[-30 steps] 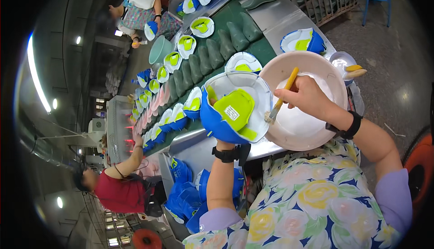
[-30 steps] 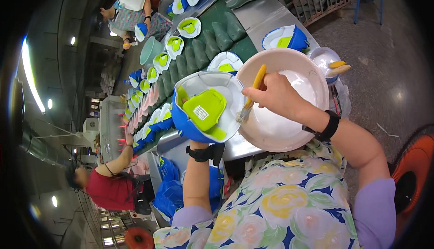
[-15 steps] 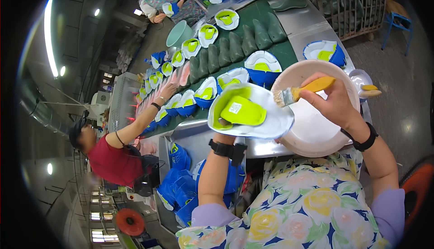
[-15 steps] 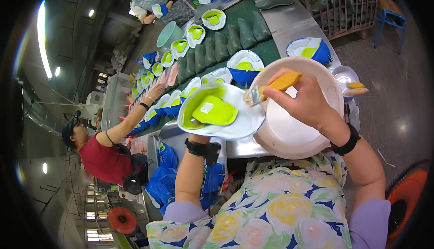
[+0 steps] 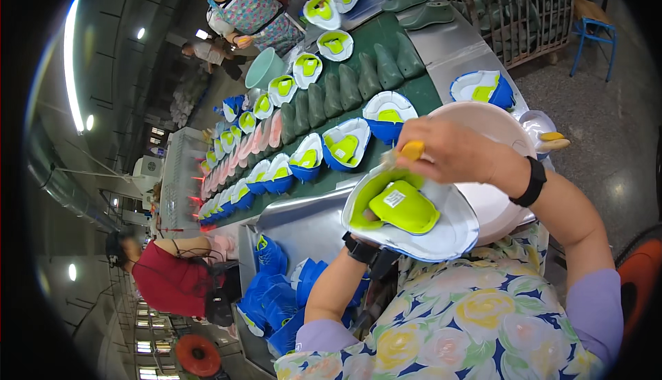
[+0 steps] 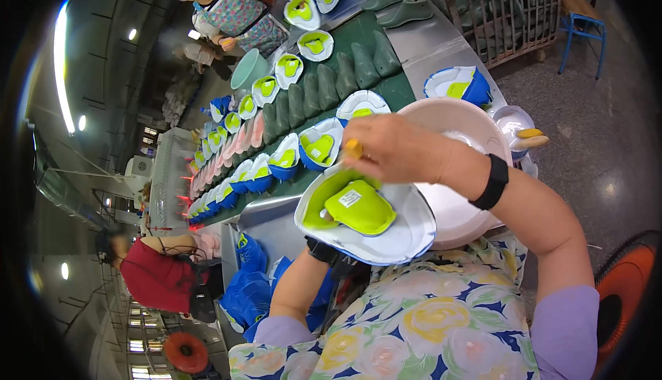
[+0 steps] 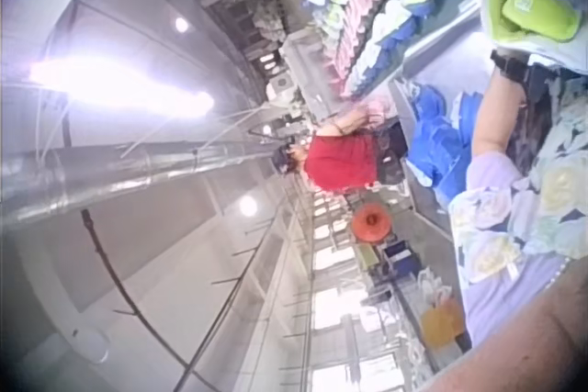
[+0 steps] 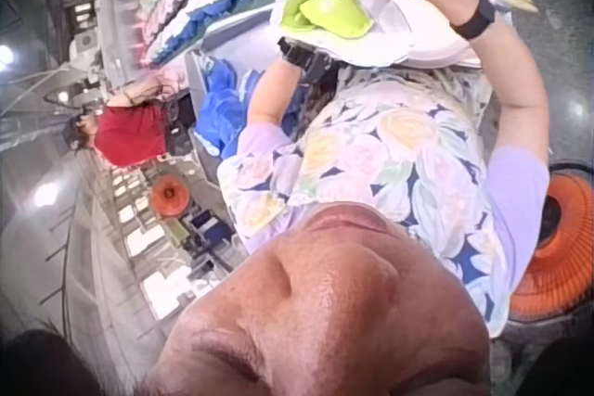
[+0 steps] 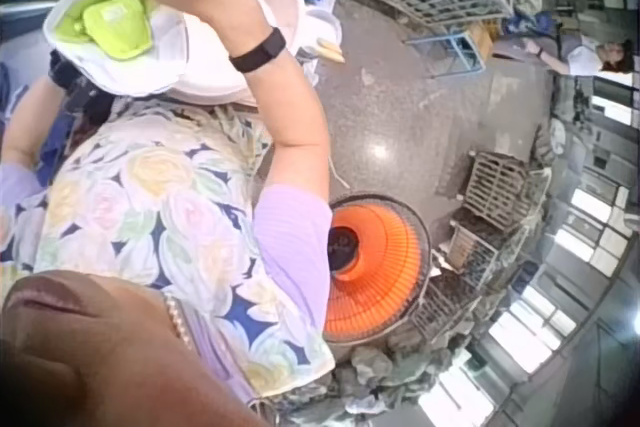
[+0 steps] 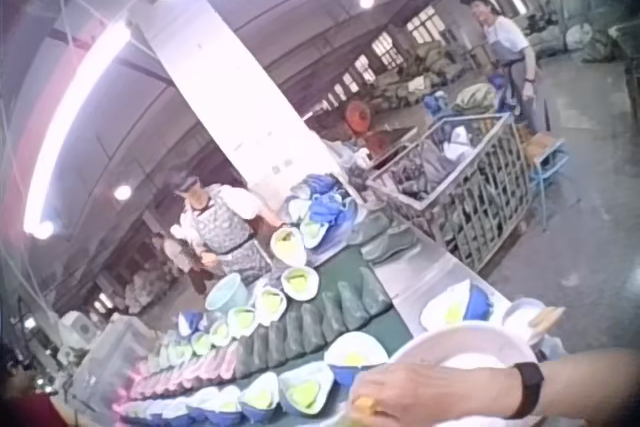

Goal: The person uses a paintbrush to apply white paint to the interior of blue shoe parts on a factory assembly line. They repeatedly dip the brush into a pink bowl of paint and coat the inside of each part before placing it on the conveyor belt.

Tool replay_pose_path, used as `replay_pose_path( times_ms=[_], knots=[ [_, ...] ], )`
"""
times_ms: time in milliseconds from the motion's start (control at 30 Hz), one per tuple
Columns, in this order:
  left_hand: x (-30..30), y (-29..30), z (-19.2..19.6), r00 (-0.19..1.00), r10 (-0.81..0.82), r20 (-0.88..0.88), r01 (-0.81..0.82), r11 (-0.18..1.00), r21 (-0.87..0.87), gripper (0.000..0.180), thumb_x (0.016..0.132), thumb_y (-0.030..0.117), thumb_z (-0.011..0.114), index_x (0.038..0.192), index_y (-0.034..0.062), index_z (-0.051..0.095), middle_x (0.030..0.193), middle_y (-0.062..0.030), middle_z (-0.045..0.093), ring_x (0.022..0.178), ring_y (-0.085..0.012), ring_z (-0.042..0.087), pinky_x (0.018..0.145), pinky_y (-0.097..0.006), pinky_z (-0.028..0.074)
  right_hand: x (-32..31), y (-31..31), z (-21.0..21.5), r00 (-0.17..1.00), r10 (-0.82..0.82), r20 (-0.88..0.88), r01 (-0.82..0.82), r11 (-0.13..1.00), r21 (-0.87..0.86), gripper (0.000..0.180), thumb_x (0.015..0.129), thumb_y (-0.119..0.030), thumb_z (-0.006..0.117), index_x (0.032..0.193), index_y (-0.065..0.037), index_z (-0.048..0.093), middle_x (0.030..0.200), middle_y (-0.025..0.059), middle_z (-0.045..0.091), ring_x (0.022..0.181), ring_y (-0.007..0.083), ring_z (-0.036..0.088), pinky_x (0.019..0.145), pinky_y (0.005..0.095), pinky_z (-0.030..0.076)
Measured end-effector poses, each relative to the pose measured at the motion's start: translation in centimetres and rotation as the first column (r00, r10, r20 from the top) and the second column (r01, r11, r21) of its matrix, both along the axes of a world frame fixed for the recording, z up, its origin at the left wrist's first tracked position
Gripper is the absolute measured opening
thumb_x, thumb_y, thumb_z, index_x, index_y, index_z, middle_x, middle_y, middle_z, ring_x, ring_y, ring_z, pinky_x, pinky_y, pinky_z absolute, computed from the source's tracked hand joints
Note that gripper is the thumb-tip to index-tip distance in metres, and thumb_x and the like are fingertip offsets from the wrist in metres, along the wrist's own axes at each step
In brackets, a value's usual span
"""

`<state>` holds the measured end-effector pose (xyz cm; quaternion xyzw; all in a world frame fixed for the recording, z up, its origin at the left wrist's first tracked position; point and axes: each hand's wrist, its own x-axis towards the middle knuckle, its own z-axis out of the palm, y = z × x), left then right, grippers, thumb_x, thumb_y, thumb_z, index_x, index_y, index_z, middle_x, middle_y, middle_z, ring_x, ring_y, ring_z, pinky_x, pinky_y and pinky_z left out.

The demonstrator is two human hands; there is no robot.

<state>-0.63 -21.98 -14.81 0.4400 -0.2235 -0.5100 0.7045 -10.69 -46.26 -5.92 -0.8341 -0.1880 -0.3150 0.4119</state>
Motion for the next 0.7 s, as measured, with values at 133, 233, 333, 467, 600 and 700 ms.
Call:
replay_pose_path(
  times_ms=[133, 233, 333, 467, 600, 700],
  knots=[
    [-0.4, 0.1, 4.0, 0.977, 0.201, 0.077, -0.204, 0.978, 0.043, 0.113, 0.065, 0.062, 0.084, 0.151, 0.0043, 0.038, 0.141, -0.0151, 0.056, 0.126, -0.0322, 0.059, 0.108, -0.049, 0.049, -1.0, -1.8, -0.7, 0.947, -0.139, -0.290, 0.158, 0.987, 0.042, 0.025, 0.087, -0.021, 0.071, 0.082, 0.002, 0.064, 0.079, 0.0171, 0.066, 0.072, 0.0351, 0.064, 0.066, 0.0403, 0.051],
    [-0.8, 0.2, 5.7, 0.949, 0.242, 0.201, -0.249, 0.968, 0.010, 0.073, 0.093, 0.049, 0.063, 0.147, 0.0049, 0.043, 0.137, -0.0162, 0.059, 0.122, -0.0331, 0.062, 0.105, -0.049, 0.051, -2.2, -2.3, -0.8, 0.843, -0.174, -0.510, 0.224, 0.974, 0.039, 0.035, 0.086, -0.027, 0.070, 0.079, 0.007, 0.067, 0.070, 0.0207, 0.066, 0.062, 0.0325, 0.064, 0.061, 0.0383, 0.051],
    [2.2, 1.8, 2.9, 0.957, 0.284, 0.053, -0.284, 0.959, -0.005, 0.060, 0.101, 0.043, 0.053, 0.148, 0.0068, 0.043, 0.136, -0.0165, 0.061, 0.120, -0.0322, 0.063, 0.102, -0.049, 0.053, -3.1, -2.0, -1.1, 0.772, -0.134, -0.622, 0.245, 0.965, 0.096, 0.037, 0.085, -0.029, 0.071, 0.082, 0.008, 0.070, 0.068, 0.0202, 0.067, 0.060, 0.0279, 0.065, 0.059, 0.0359, 0.051],
    [5.8, 5.1, 1.2, 0.892, 0.453, -0.013, -0.453, 0.891, -0.014, 0.060, 0.101, 0.040, 0.054, 0.149, 0.0066, 0.041, 0.137, -0.0160, 0.060, 0.120, -0.0324, 0.063, 0.101, -0.049, 0.053, -3.7, -1.3, -3.1, 0.762, -0.032, -0.647, 0.284, 0.914, 0.289, 0.036, 0.086, -0.028, 0.073, 0.085, 0.008, 0.072, 0.067, 0.0151, 0.068, 0.060, 0.0190, 0.066, 0.057, 0.0319, 0.050],
    [10.3, 11.9, -0.8, 0.742, 0.661, 0.113, -0.652, 0.751, -0.106, 0.060, 0.101, 0.037, 0.055, 0.151, 0.0064, 0.038, 0.138, -0.0155, 0.058, 0.120, -0.0327, 0.063, 0.101, -0.049, 0.053, -5.5, -1.4, -2.6, 0.822, 0.028, -0.569, 0.335, 0.784, 0.523, 0.026, 0.090, -0.019, 0.071, 0.097, 0.006, 0.070, 0.083, 0.0095, 0.071, 0.071, 0.0125, 0.067, 0.062, 0.0255, 0.053],
    [11.8, 18.7, -3.2, 0.469, 0.538, 0.701, -0.737, 0.675, -0.025, 0.055, 0.102, 0.027, 0.055, 0.151, 0.0076, 0.037, 0.139, -0.0123, 0.057, 0.118, -0.0295, 0.063, 0.097, -0.044, 0.055, -7.1, -2.7, -3.9, 0.827, 0.017, -0.562, 0.355, 0.759, 0.545, 0.023, 0.091, -0.017, 0.070, 0.100, 0.004, 0.067, 0.088, 0.0083, 0.070, 0.074, 0.0126, 0.067, 0.065, 0.0251, 0.054]
  ],
)
